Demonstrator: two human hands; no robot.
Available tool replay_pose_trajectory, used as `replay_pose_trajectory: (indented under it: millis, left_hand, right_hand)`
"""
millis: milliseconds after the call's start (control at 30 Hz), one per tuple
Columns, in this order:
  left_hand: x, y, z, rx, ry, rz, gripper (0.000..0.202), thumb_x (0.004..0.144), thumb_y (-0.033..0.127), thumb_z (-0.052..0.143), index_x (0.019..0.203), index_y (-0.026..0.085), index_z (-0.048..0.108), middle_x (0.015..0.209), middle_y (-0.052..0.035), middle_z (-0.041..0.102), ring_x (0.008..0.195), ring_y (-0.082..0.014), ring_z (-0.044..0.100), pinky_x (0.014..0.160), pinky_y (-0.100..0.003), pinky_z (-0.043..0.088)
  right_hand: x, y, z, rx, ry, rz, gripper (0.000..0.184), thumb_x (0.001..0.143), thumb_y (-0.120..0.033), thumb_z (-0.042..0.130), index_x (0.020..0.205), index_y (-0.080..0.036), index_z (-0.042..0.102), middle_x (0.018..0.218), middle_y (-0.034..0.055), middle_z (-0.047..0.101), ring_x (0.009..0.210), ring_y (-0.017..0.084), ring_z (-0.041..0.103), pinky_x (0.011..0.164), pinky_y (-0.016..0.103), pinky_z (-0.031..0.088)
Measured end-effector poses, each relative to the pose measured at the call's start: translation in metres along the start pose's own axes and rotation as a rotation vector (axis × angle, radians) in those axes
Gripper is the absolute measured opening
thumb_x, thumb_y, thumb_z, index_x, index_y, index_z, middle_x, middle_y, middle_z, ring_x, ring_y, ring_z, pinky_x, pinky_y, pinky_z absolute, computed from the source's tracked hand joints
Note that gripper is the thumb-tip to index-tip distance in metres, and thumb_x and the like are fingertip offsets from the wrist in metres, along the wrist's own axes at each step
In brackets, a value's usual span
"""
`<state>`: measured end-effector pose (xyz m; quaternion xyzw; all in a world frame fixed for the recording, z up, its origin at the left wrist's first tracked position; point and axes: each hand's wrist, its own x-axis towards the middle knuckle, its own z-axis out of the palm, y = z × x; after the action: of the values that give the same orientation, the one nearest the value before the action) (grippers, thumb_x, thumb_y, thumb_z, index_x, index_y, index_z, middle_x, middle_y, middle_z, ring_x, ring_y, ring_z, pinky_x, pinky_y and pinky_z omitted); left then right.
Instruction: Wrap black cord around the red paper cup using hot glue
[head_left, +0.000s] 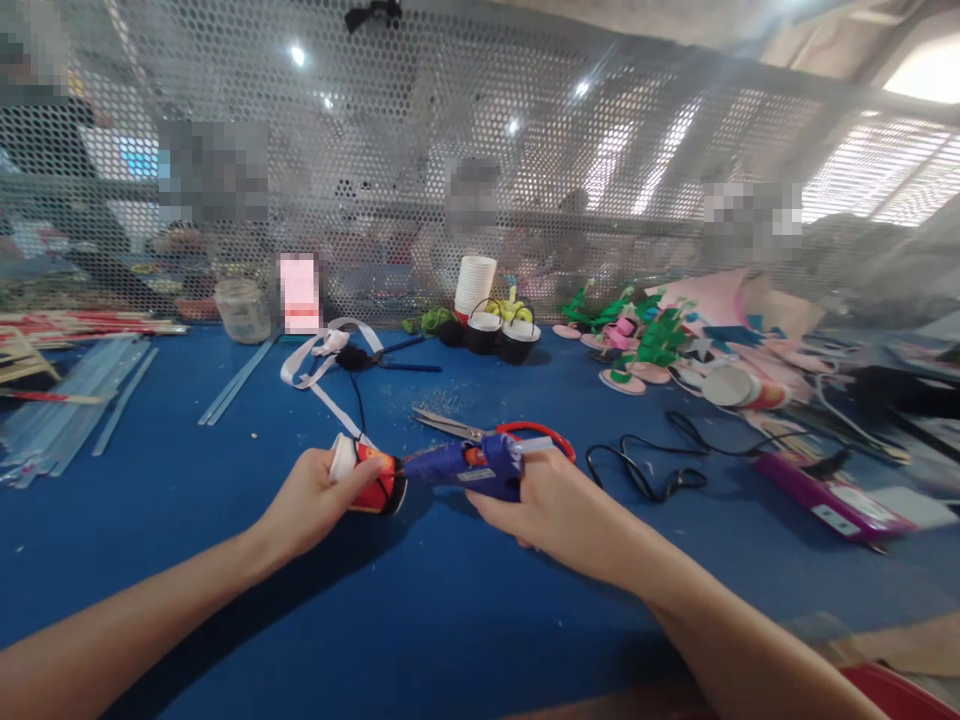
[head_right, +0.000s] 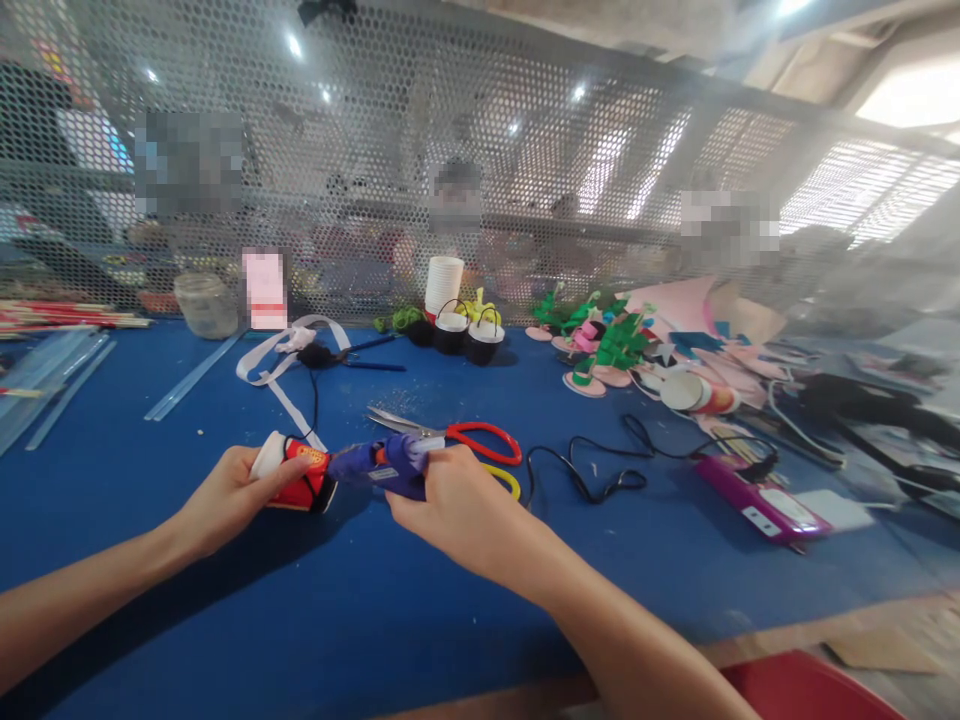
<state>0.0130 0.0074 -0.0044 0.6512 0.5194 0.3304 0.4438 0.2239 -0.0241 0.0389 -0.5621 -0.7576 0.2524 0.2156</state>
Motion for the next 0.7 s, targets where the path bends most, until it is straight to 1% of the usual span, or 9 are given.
replay_pose_trajectory:
  millis: [100, 267, 400, 500, 700]
  left_hand:
    - [-0.0001, 0.0001, -0.0001, 0.004, 0.025, -0.007, 0.035, 0.069, 0.044, 0.051, 0.072, 0.011, 0.063, 0.05, 0.0012, 0.052, 0.044, -0.0097, 0.042, 0.042, -0.019, 0.031]
    - [0.0007, 0.0004, -0.0001, -0.059, -0.007, -0.037, 0.035, 0.069, 0.045, 0.052, 0.071, 0.011, 0.062, 0.051, 0.0022, 0.052, 0.045, -0.0088, 0.043, 0.044, -0.019, 0.033]
    - [0.0018, -0.0006, -0.0003, -0.071, -0.004, -0.048, 0.034, 0.068, 0.045, 0.052, 0.07, 0.012, 0.061, 0.051, 0.0028, 0.051, 0.046, -0.0086, 0.042, 0.045, -0.019, 0.032]
    - [0.0024, -0.0014, -0.0008, -0.068, -0.002, -0.047, 0.034, 0.068, 0.045, 0.053, 0.071, 0.012, 0.062, 0.051, 0.0034, 0.05, 0.046, -0.0083, 0.041, 0.045, -0.019, 0.031]
    - [0.0027, -0.0009, -0.0012, -0.053, 0.024, -0.063, 0.034, 0.067, 0.045, 0.052, 0.065, 0.012, 0.061, 0.047, 0.0039, 0.048, 0.043, -0.0073, 0.039, 0.042, -0.018, 0.028]
  right_hand:
    - [-0.001, -0.0014, -0.0006, -0.008, 0.007, -0.007, 0.015, 0.071, -0.024, 0.046, 0.058, -0.016, 0.048, 0.039, -0.0053, 0.042, 0.036, 0.006, 0.039, 0.037, 0.017, 0.03]
    - [-0.0017, -0.0004, 0.0002, -0.046, -0.015, -0.029, 0.013, 0.07, -0.023, 0.047, 0.059, -0.015, 0.049, 0.042, -0.0051, 0.041, 0.038, 0.005, 0.035, 0.037, 0.017, 0.027]
    - [-0.0009, 0.0021, 0.0024, -0.085, 0.016, -0.029, 0.013, 0.07, -0.023, 0.047, 0.06, -0.015, 0.05, 0.049, -0.003, 0.045, 0.043, 0.006, 0.037, 0.041, 0.018, 0.03]
    - [-0.0012, 0.0049, 0.0044, -0.113, 0.02, -0.075, 0.012, 0.069, -0.022, 0.047, 0.059, -0.015, 0.049, 0.05, -0.0026, 0.046, 0.046, 0.007, 0.038, 0.042, 0.018, 0.03]
    - [-0.0051, 0.0066, 0.0083, -0.169, 0.043, -0.139, 0.011, 0.068, -0.019, 0.048, 0.058, -0.016, 0.046, 0.047, -0.0034, 0.043, 0.044, 0.007, 0.035, 0.04, 0.018, 0.028]
